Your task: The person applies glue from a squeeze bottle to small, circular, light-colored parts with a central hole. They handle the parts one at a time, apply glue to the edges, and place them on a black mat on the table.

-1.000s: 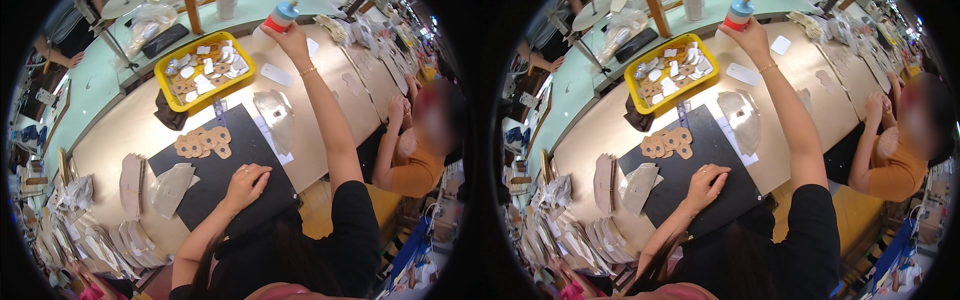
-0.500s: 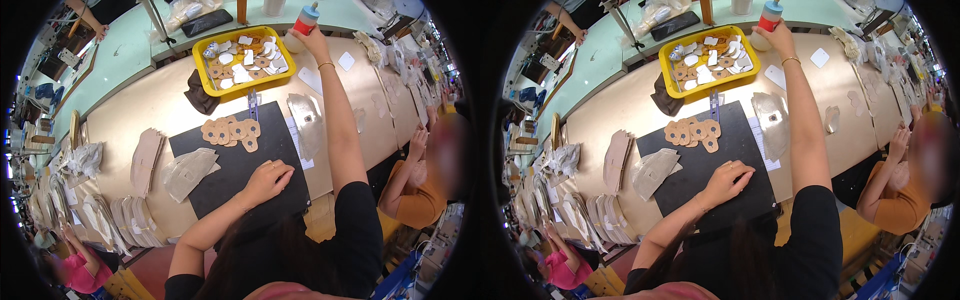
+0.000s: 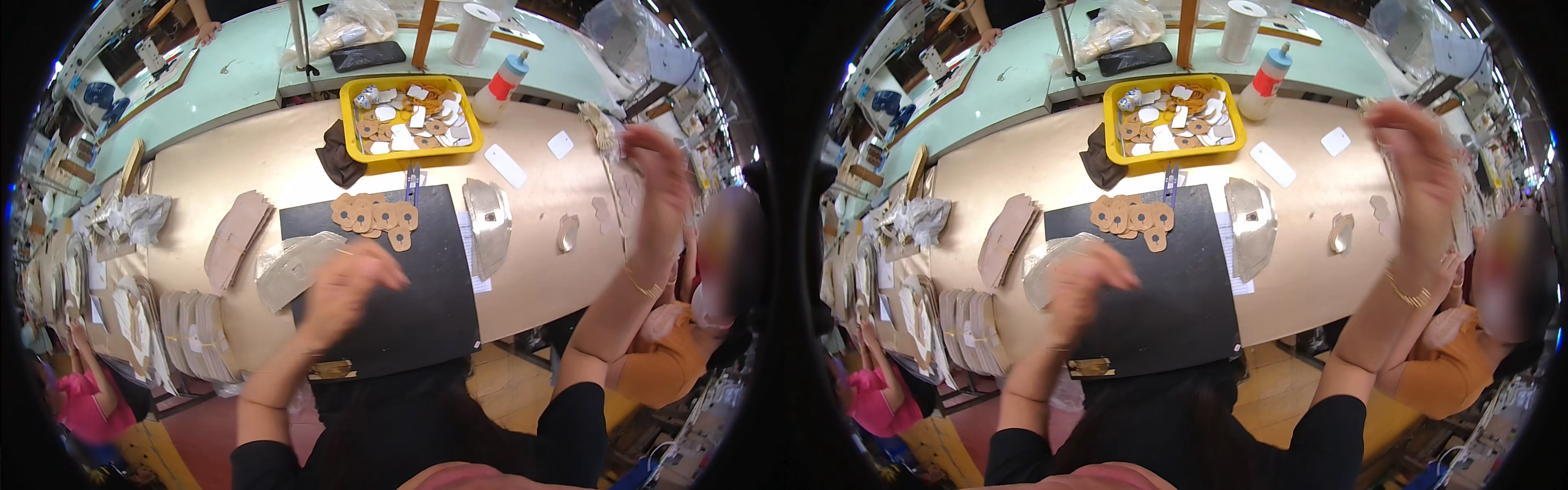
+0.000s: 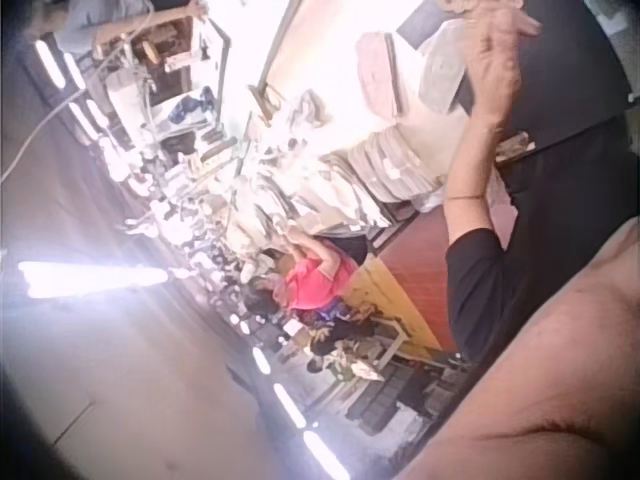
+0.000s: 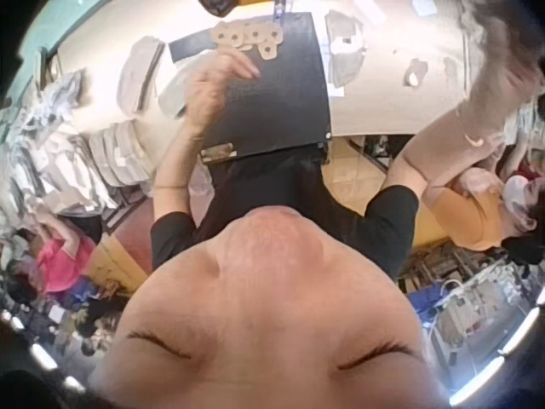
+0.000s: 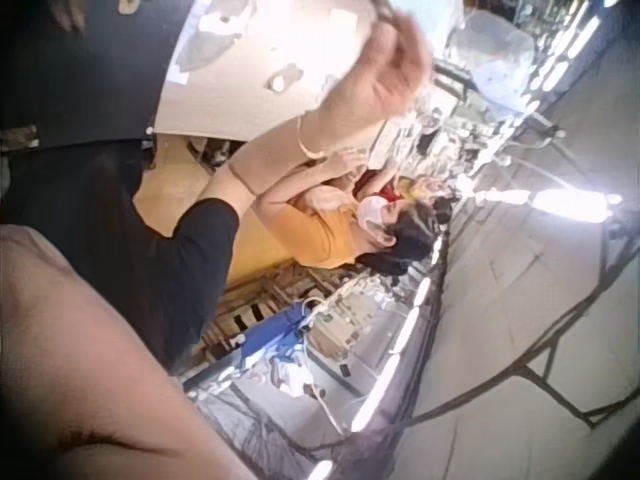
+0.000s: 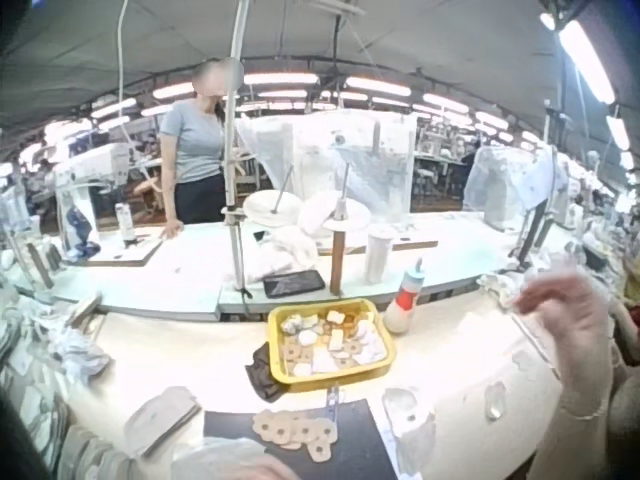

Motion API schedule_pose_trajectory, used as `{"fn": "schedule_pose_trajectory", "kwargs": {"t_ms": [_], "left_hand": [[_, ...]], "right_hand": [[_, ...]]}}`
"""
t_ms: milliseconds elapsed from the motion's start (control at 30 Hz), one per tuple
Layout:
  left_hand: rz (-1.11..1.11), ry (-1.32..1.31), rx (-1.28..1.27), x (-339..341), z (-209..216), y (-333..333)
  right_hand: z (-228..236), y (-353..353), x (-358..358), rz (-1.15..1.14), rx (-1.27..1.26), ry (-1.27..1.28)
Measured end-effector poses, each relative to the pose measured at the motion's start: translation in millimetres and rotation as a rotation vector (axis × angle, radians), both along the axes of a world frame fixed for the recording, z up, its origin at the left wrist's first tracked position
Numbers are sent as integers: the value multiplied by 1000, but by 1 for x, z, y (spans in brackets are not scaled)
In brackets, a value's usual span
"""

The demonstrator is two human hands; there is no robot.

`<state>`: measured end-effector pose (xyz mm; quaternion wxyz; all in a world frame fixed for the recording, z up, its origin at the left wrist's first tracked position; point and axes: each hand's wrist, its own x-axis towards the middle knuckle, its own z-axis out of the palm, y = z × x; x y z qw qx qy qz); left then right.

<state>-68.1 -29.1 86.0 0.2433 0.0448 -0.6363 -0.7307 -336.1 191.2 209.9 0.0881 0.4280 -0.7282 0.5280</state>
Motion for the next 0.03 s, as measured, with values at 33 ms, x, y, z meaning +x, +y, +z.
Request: {"fn": "schedule_pose_trajectory", "kwargs": {"t_ms": [33], "left_hand": [[146, 75, -243, 15, 23, -25]], "right_hand": [[6, -9, 2, 84, -23, 41]]}}
